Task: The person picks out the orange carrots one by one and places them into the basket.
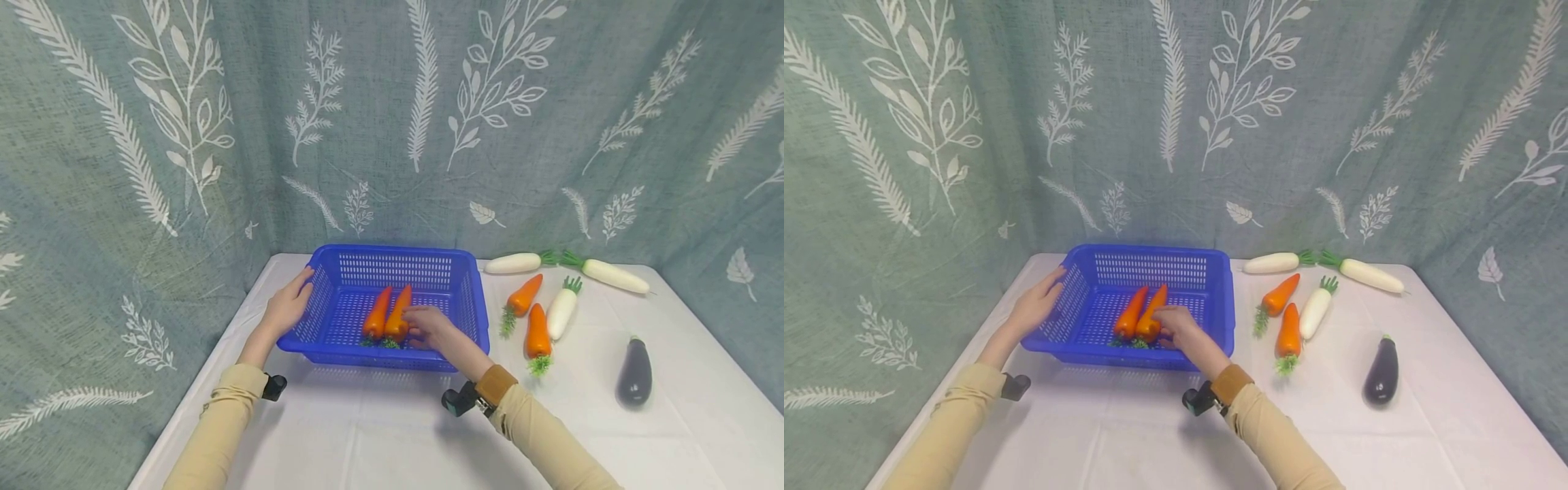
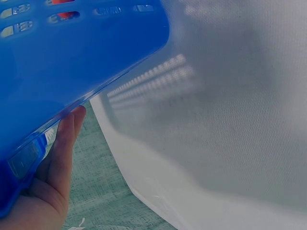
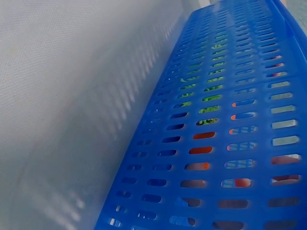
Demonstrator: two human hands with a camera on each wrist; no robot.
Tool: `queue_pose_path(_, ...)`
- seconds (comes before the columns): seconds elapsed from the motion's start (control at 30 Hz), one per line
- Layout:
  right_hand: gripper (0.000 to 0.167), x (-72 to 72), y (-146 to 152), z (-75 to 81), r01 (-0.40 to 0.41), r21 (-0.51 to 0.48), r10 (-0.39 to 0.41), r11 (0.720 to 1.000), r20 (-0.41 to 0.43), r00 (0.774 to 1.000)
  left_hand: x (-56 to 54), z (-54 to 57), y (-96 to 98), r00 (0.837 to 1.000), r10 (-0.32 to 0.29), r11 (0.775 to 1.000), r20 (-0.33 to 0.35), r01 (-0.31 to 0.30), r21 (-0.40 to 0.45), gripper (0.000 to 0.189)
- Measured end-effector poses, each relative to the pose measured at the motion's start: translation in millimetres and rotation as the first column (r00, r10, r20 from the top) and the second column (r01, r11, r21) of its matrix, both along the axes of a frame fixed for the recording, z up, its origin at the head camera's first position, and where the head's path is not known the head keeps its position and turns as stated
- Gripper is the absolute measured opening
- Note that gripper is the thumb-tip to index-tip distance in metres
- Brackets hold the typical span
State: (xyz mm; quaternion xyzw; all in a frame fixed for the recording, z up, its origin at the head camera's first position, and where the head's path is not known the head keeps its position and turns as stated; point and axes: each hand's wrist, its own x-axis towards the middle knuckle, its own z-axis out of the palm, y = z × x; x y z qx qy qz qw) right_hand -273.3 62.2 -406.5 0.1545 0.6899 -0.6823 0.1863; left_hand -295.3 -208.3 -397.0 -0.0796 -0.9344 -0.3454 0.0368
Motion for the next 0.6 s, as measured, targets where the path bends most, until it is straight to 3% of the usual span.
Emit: queue_pose_path(0.6,0.035,-2.8,0.6,4.2,0.045,-0.104,-0.045,0.994,-0.005,0.999,2.1,5.1,0.2,1.0,-0.001,1.0,-0.01,0.001,-0.001,0.049)
